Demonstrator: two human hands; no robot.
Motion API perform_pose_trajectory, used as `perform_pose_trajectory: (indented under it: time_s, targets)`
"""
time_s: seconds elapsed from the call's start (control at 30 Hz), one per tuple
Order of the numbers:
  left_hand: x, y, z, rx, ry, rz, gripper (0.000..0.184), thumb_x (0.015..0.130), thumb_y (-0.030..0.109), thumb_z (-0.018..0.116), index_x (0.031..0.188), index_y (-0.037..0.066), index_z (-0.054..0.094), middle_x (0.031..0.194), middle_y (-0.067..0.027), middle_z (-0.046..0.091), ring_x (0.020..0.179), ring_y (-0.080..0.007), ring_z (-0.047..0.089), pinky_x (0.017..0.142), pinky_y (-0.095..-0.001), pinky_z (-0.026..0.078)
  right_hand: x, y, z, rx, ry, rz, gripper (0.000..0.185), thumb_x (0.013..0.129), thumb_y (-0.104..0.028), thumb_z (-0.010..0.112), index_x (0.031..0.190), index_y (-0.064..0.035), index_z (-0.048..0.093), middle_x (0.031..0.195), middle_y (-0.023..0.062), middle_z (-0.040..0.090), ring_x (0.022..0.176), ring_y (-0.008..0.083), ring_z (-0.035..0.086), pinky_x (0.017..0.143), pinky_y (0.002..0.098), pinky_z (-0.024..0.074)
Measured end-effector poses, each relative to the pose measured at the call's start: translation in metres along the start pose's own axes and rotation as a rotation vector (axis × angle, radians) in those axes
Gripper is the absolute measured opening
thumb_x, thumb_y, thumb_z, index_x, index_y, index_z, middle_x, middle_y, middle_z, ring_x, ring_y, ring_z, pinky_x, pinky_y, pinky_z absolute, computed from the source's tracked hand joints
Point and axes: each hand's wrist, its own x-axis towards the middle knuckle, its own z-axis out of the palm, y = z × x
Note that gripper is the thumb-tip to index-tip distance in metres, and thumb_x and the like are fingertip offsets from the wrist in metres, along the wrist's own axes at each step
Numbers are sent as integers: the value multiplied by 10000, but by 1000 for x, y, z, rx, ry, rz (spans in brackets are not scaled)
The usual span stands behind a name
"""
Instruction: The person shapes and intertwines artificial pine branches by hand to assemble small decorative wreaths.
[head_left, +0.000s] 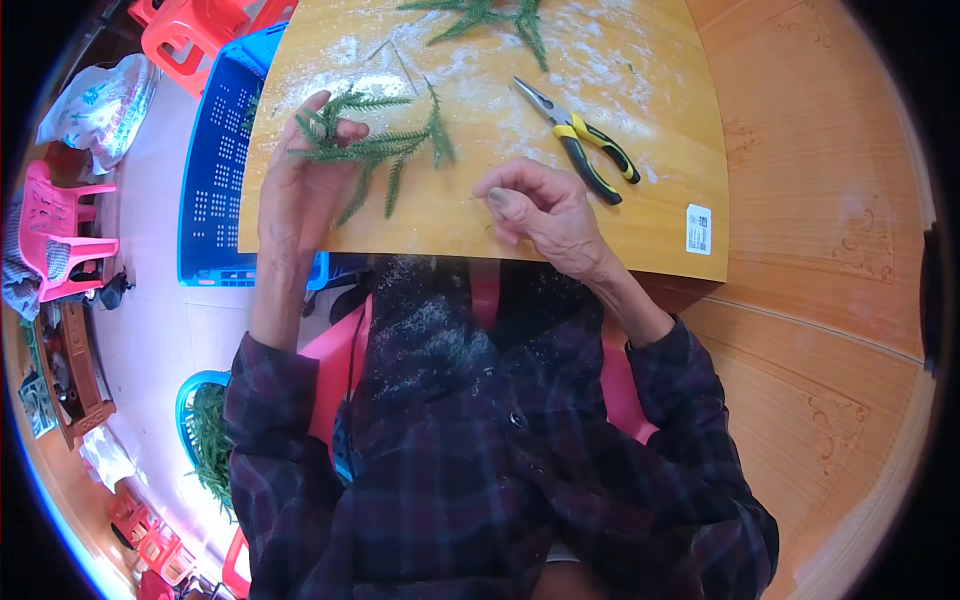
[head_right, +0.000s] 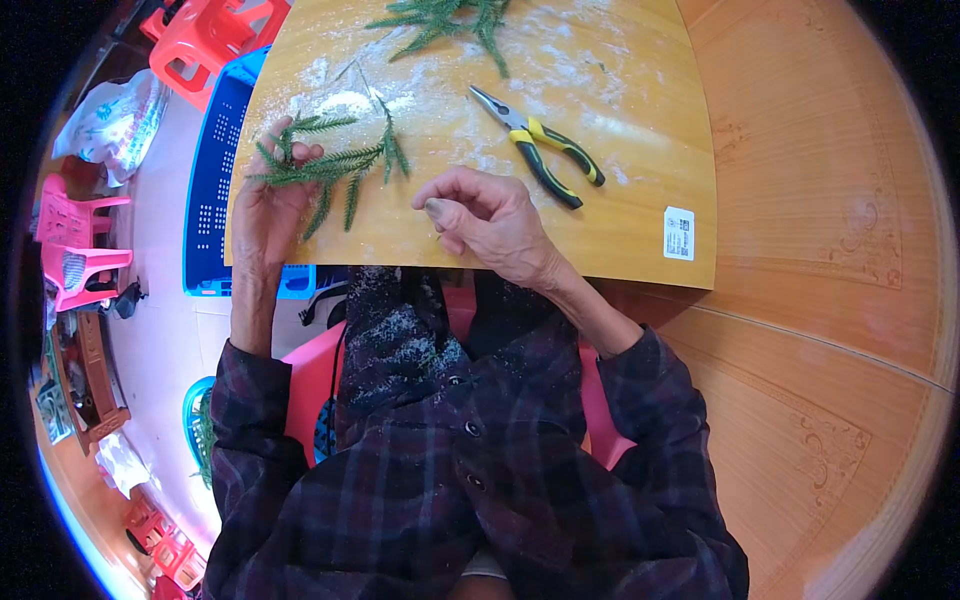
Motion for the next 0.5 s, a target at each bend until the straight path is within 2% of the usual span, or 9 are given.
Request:
perform_pose_trajectory:
  time_s: [0.2, 0.3, 0.4, 0.5]
  targets:
    - [-2, 0, 1, 155, 3, 23, 413, 872, 120, 473, 1246, -20, 368, 934, -145, 598, 968, -256, 554, 927, -393, 398, 0, 2, 0, 7, -14, -5, 167, 893, -152, 551, 964, -8, 599, 692, -44, 498, 571, 20, 458, 521, 163, 393]
    - [-2, -1, -2, 179, 117, -23, 345, 864, 91, 458, 1183, -38, 433, 943, -150, 601, 954, -244, 560, 924, -388, 404, 0, 3, 0, 5, -14, -7, 173, 894, -158, 553, 965, -8, 600, 694, -44, 498, 572, 20, 461, 521, 164, 395]
    - [-2, -2, -2, 278, 121, -19, 266, 866, 84, 454, 1095, -44, 498, 947, -152, 602, 941, -232, 566, 911, -391, 417, 0, 2, -1, -22, -14, -13, 178, 895, -163, 554, 965, -6, 601, 697, -43, 498, 572, 21, 462, 523, 166, 397]
    - [-4, -1, 1, 236, 121, -46, 205, 858, 69, 475, 1020, -42, 534, 955, -149, 602, 923, -235, 582, 902, -391, 425, 0, 2, 0, -32, -12, -13, 183, 895, -167, 555, 966, -5, 601, 700, -41, 498, 573, 22, 463, 525, 166, 397]
